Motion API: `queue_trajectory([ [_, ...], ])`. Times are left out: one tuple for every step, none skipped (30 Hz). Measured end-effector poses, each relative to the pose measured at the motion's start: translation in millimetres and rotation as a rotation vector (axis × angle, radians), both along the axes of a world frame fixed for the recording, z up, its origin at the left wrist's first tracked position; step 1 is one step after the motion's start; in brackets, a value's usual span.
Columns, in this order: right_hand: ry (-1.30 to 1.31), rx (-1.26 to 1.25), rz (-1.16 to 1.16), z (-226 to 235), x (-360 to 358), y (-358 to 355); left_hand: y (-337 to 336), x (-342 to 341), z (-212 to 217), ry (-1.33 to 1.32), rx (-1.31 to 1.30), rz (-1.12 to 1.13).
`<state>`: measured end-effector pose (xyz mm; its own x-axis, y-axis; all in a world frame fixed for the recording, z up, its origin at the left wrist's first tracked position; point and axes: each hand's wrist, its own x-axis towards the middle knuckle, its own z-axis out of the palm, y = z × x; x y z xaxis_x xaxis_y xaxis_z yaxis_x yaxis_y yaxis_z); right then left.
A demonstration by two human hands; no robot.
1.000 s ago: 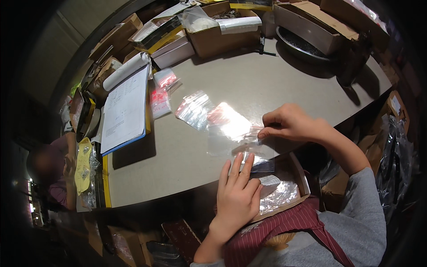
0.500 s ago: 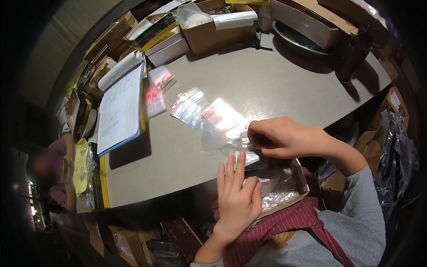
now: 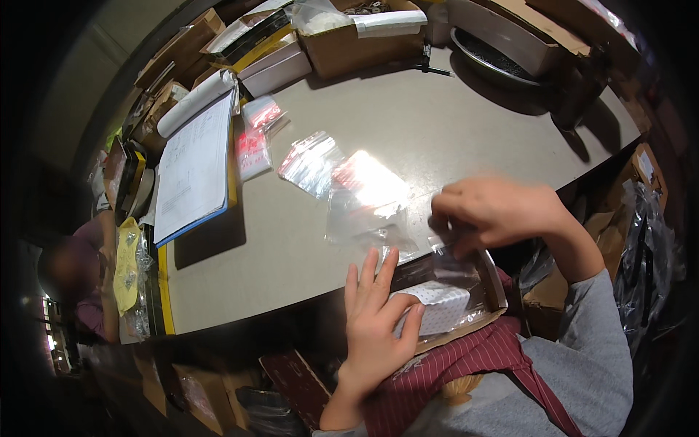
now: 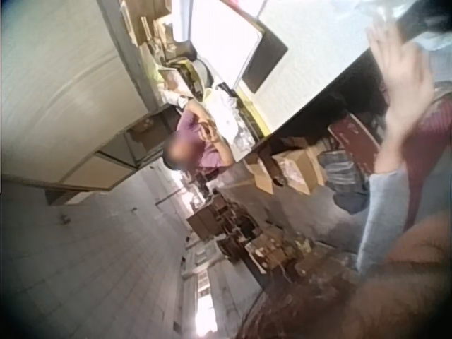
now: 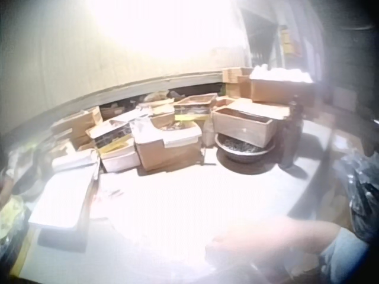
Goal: The person repeatedly picks small white items from a sheet and places them into clear plastic bags on a table. The person handles the items one at a time, opening each bag and inserting the item before setting the bag aside.
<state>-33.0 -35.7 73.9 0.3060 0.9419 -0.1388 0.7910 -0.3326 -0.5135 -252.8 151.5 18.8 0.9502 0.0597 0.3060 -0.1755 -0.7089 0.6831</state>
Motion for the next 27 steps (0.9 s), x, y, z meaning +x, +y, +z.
queue_trajectory([
  [0.05,0.004,0.072,-0.4,-3.3,-3.9,3.7,-0.9,1.4,0.01,-0.034,-0.021],
  [0.101,0.009,0.146,-0.2,-5.9,-5.5,6.7,-1.8,2.3,0.019,-0.067,-0.04],
  [0.161,0.009,0.144,2.5,-7.9,-3.7,8.8,-2.5,2.7,0.024,-0.095,-0.04],
  [0.217,0.011,0.134,7.9,-10.4,-1.8,10.7,-1.6,4.2,0.025,-0.121,-0.049],
  [0.273,0.012,0.126,10.6,-12.8,1.0,11.6,-1.1,4.7,0.027,-0.148,-0.057],
  [0.195,0.114,0.05,9.0,-16.5,4.3,11.2,-0.8,4.0,0.024,-0.155,-0.051],
  [0.116,0.221,-0.028,6.1,-21.5,7.4,10.4,0.0,4.0,0.02,-0.158,-0.049],
  [0.036,0.326,-0.106,3.0,-24.1,11.4,9.8,0.6,3.9,0.017,-0.161,-0.047],
  [-0.046,0.321,-0.145,0.0,-23.3,16.9,9.7,0.5,3.8,0.019,-0.149,-0.052],
  [-0.128,0.318,-0.184,-3.4,-21.1,23.7,9.9,-0.3,3.7,0.02,-0.136,-0.056],
  [-0.21,0.314,-0.223,-5.5,-18.7,30.3,10.0,-0.8,3.5,0.021,-0.122,-0.059],
  [-0.214,0.224,-0.226,-5.7,-16.0,36.3,9.6,-1.0,3.1,0.023,-0.127,-0.051],
  [-0.191,0.243,-0.199,-12.0,-13.0,41.7,9.2,-1.7,2.5,0.024,-0.133,-0.038],
  [-0.172,0.26,-0.178,-21.3,-9.1,45.5,8.4,-0.7,2.3,0.024,-0.138,-0.031],
  [-0.153,0.277,-0.156,-27.4,-6.8,48.1,8.2,0.6,2.5,0.015,-0.135,-0.044],
  [-0.118,0.295,-0.135,-30.1,-7.1,51.7,8.5,0.3,2.0,0.011,-0.133,-0.047],
  [-0.131,0.328,-0.108,-34.6,-6.2,52.9,9.0,0.0,1.5,0.006,-0.132,-0.051],
  [-0.144,0.362,-0.082,-39.8,-4.6,51.9,9.6,-0.3,1.2,0.001,-0.134,-0.053],
  [-0.155,0.392,-0.055,-43.6,-3.5,50.2,9.8,-1.0,-0.2,-0.002,-0.139,-0.052],
  [-0.16,0.404,-0.059,-44.6,-3.3,48.0,9.8,-1.3,-1.5,-0.006,-0.144,-0.054],
  [-0.165,0.415,-0.065,-45.1,-3.3,45.1,10.2,-1.3,-2.8,-0.015,-0.152,-0.051],
  [-0.172,0.427,-0.074,-44.6,-3.4,42.1,10.8,-1.0,-3.6,-0.025,-0.159,-0.052],
  [-0.16,0.417,-0.069,-41.9,-3.2,38.9,10.9,-0.4,-3.9,-0.034,-0.167,-0.055],
  [-0.149,0.408,-0.065,-37.2,-3.2,35.3,10.3,0.8,-3.2,-0.044,-0.158,-0.052],
  [-0.136,0.399,-0.06,-33.2,-3.5,32.5,10.1,1.9,-2.1,-0.053,-0.148,-0.046],
  [-0.107,0.396,-0.065,-30.2,-4.2,29.4,9.8,3.1,-1.1,-0.061,-0.138,-0.042],
  [-0.078,0.393,-0.069,-27.4,-5.2,26.1,9.9,4.1,-0.1,-0.069,-0.132,-0.038],
])
